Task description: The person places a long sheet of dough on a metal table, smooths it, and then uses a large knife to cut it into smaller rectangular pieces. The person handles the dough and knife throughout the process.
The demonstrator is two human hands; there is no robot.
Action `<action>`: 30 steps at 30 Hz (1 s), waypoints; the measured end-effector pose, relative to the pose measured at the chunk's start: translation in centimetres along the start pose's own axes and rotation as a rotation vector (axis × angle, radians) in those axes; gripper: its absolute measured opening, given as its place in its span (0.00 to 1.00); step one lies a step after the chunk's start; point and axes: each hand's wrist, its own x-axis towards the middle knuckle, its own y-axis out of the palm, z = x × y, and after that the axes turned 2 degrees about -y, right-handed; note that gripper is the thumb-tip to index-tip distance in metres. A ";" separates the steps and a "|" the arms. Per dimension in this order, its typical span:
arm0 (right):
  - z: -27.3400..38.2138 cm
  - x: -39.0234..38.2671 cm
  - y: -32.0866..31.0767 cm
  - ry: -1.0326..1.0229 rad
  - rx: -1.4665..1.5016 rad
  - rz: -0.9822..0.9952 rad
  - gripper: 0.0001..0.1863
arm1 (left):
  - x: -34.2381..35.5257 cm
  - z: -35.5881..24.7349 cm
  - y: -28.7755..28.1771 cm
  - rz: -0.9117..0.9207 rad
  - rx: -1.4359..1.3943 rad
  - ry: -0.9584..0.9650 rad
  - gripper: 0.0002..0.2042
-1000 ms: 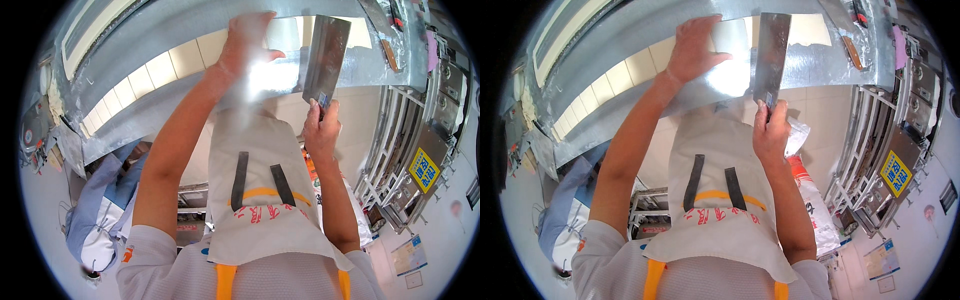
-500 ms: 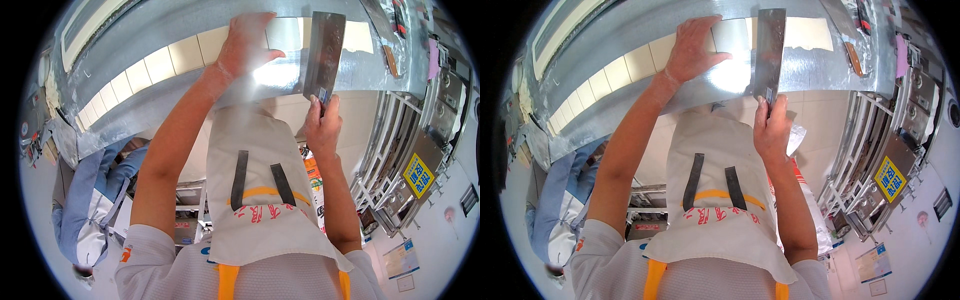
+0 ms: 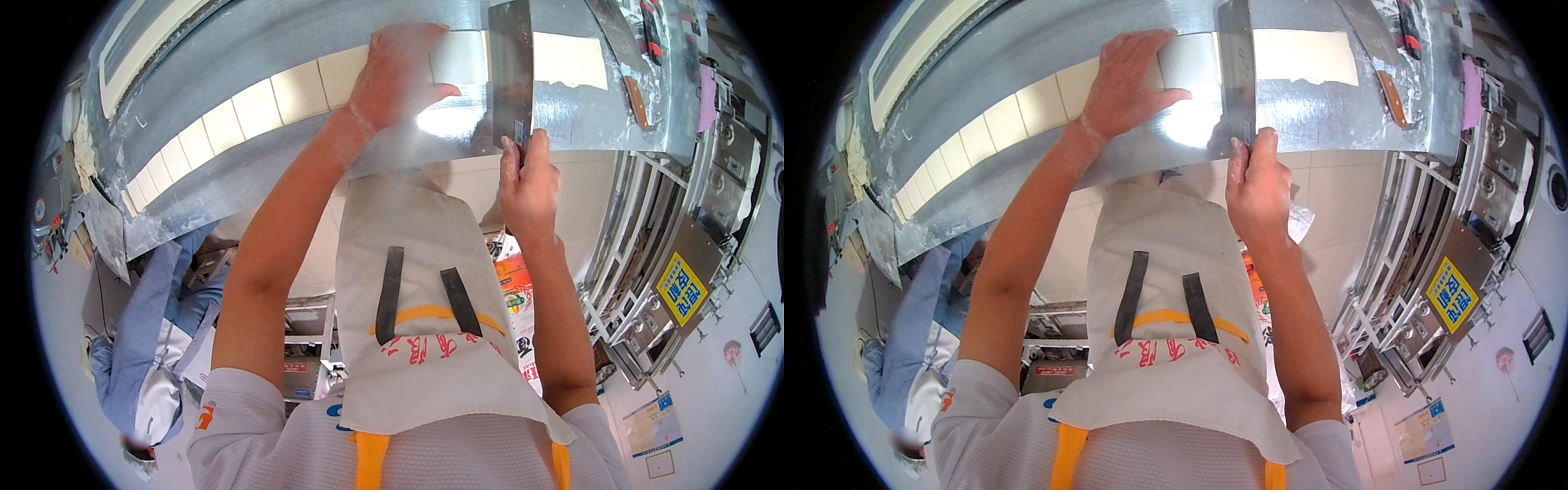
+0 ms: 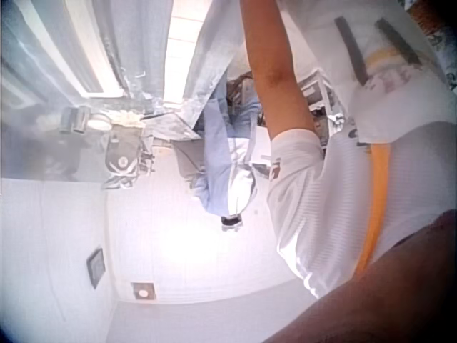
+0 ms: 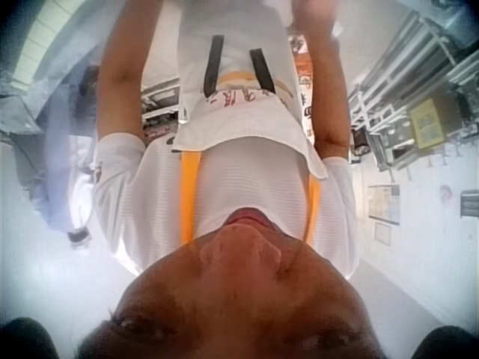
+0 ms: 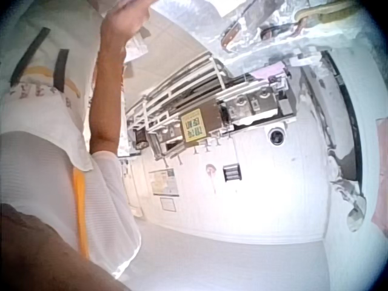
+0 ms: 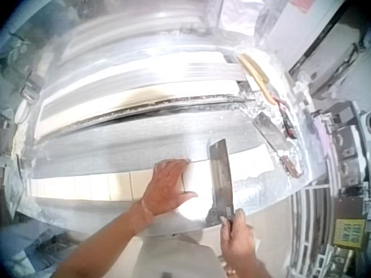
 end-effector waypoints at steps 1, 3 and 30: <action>0.2 0.2 0.0 0.014 -0.002 0.012 0.10 | 0.0 0.0 -0.1 0.003 0.014 0.008 0.42; 0.3 0.5 0.0 0.024 -0.017 0.022 0.10 | -0.1 -0.1 -0.1 0.007 0.021 0.017 0.41; -0.8 0.9 1.8 0.133 -0.087 0.055 0.11 | 3.4 -1.2 -2.7 0.016 0.044 -0.032 0.21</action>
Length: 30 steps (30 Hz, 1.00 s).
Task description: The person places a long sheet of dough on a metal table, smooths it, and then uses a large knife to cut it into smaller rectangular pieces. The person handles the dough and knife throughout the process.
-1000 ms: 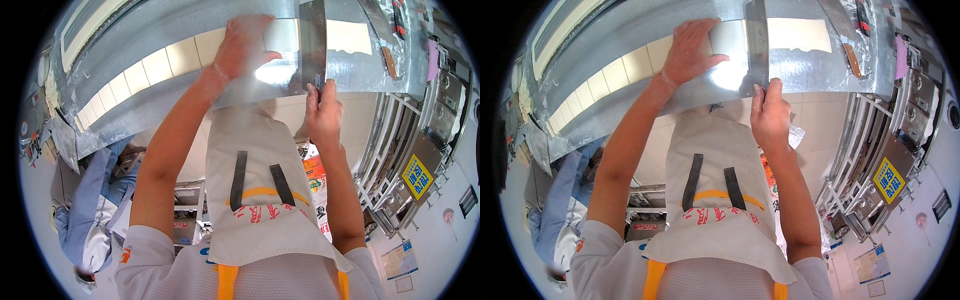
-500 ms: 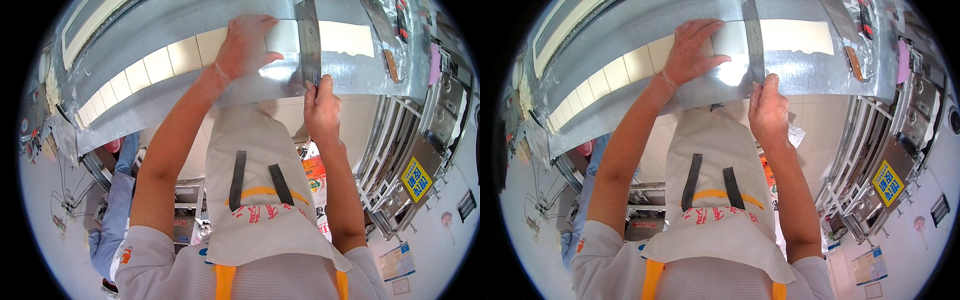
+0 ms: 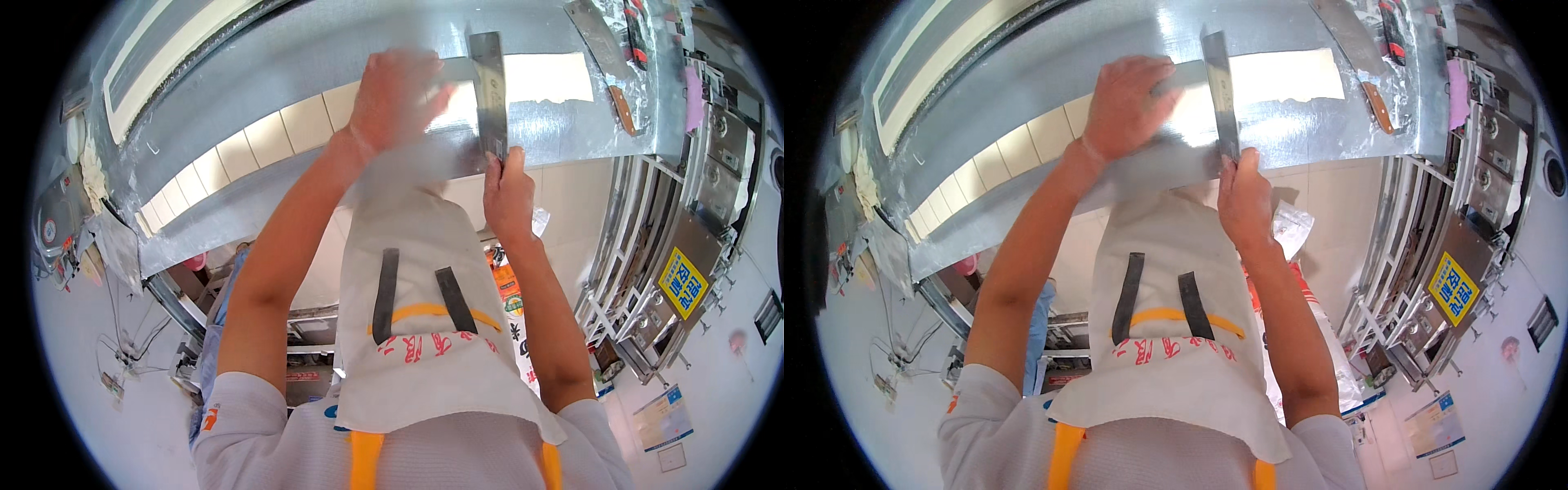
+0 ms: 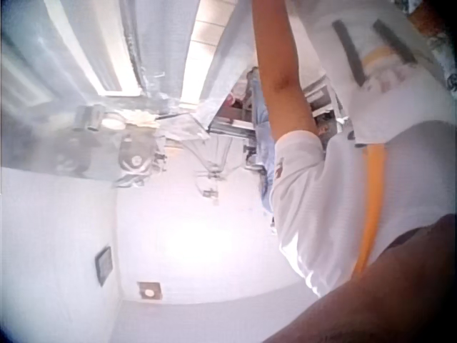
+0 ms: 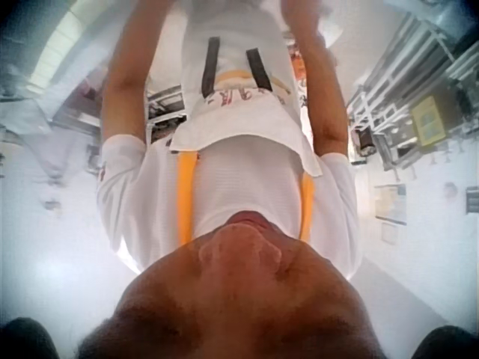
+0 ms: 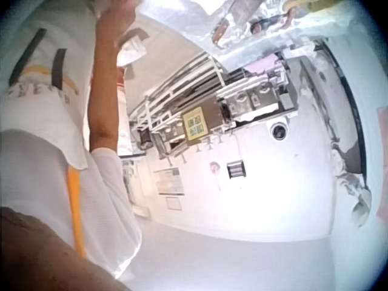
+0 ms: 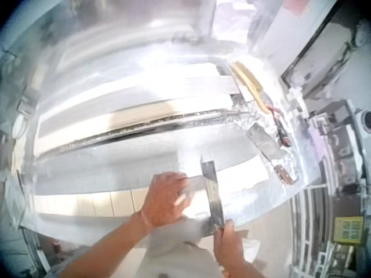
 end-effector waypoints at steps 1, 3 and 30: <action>0.0 -0.6 -0.1 0.024 0.029 -0.033 0.11 | 0.8 1.0 0.0 -0.010 0.042 -0.008 0.18; 0.2 -1.1 -0.7 0.053 0.106 -0.124 0.11 | 3.0 2.2 -0.4 -0.042 -0.029 -0.162 0.13; -7.3 0.2 -7.3 0.061 0.205 -0.052 0.10 | 1.8 -4.5 7.1 0.075 -0.016 -0.081 0.45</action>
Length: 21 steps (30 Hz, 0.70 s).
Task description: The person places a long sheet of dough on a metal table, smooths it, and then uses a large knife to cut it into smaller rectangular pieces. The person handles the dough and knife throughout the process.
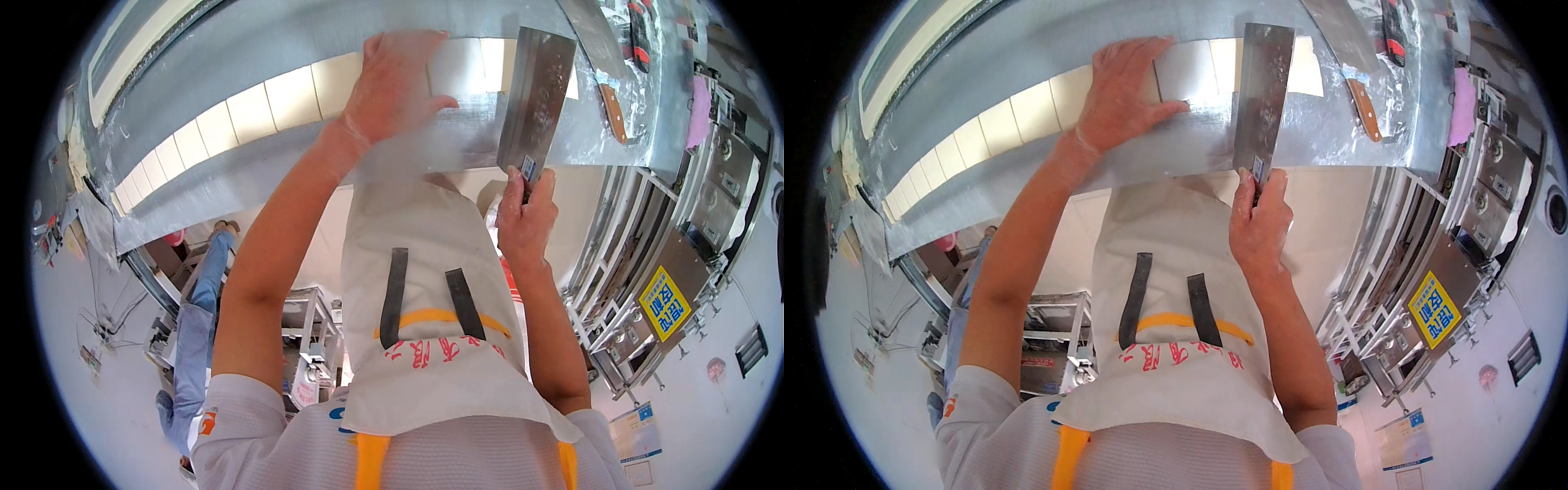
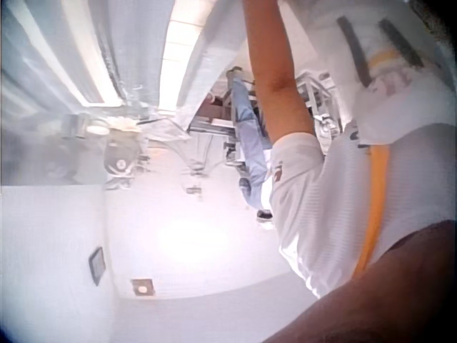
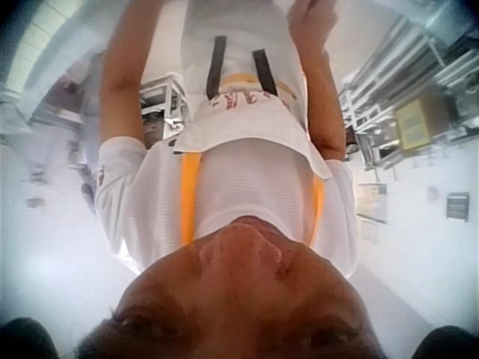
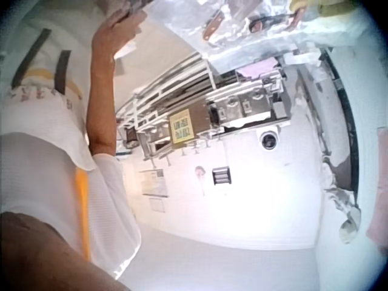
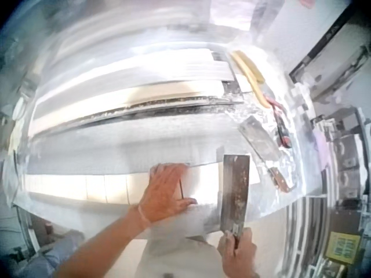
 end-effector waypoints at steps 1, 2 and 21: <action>-0.3 0.0 -0.1 -0.002 0.006 0.012 0.10 | -0.1 0.0 0.1 -0.020 -0.005 0.017 0.45; -0.6 0.0 -0.2 -0.003 0.013 0.024 0.10 | -0.1 -0.1 0.1 -0.019 0.003 0.018 0.45; 1.8 2.9 0.0 -0.189 -0.097 0.071 0.10 | -0.3 0.6 0.1 -0.025 -0.017 0.081 0.38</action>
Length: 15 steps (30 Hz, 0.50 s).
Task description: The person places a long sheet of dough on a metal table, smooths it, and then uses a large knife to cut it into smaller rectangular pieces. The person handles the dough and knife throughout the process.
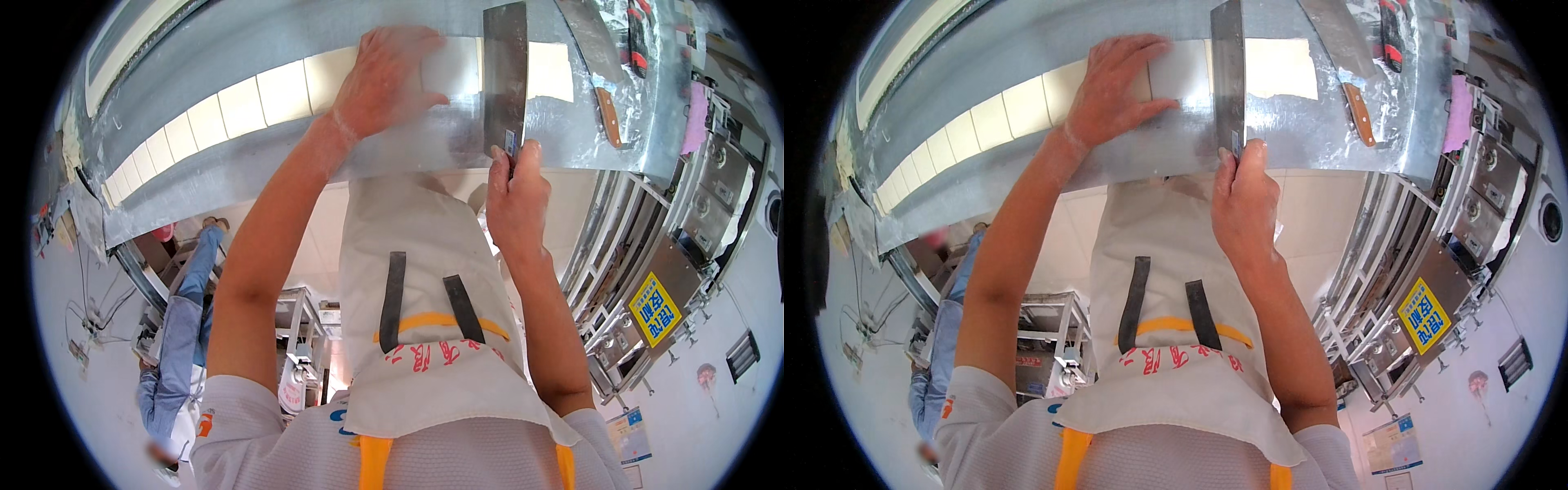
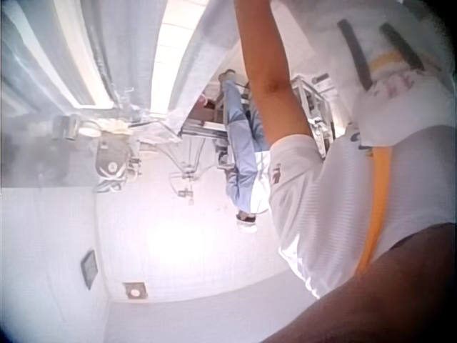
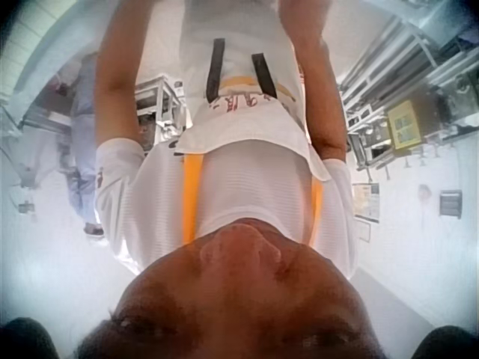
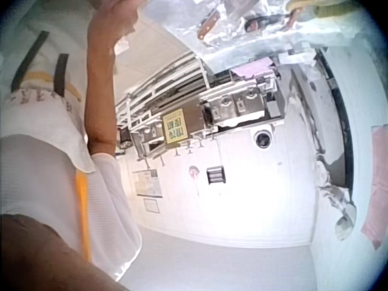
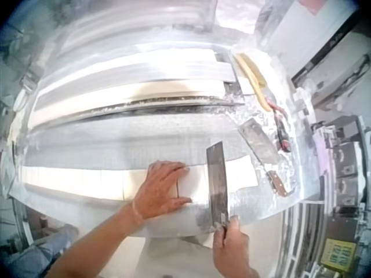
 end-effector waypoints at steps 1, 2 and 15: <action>0.1 0.1 0.1 -0.009 -0.004 -0.004 0.10 | 0.0 0.0 0.0 0.011 0.013 0.009 0.37; 0.3 0.3 0.1 -0.017 -0.009 -0.008 0.10 | 0.0 0.0 0.0 0.005 0.013 0.008 0.37; 1.7 1.3 0.5 0.198 -0.194 0.183 0.10 | 0.0 -0.1 0.1 -0.005 0.013 -0.007 0.36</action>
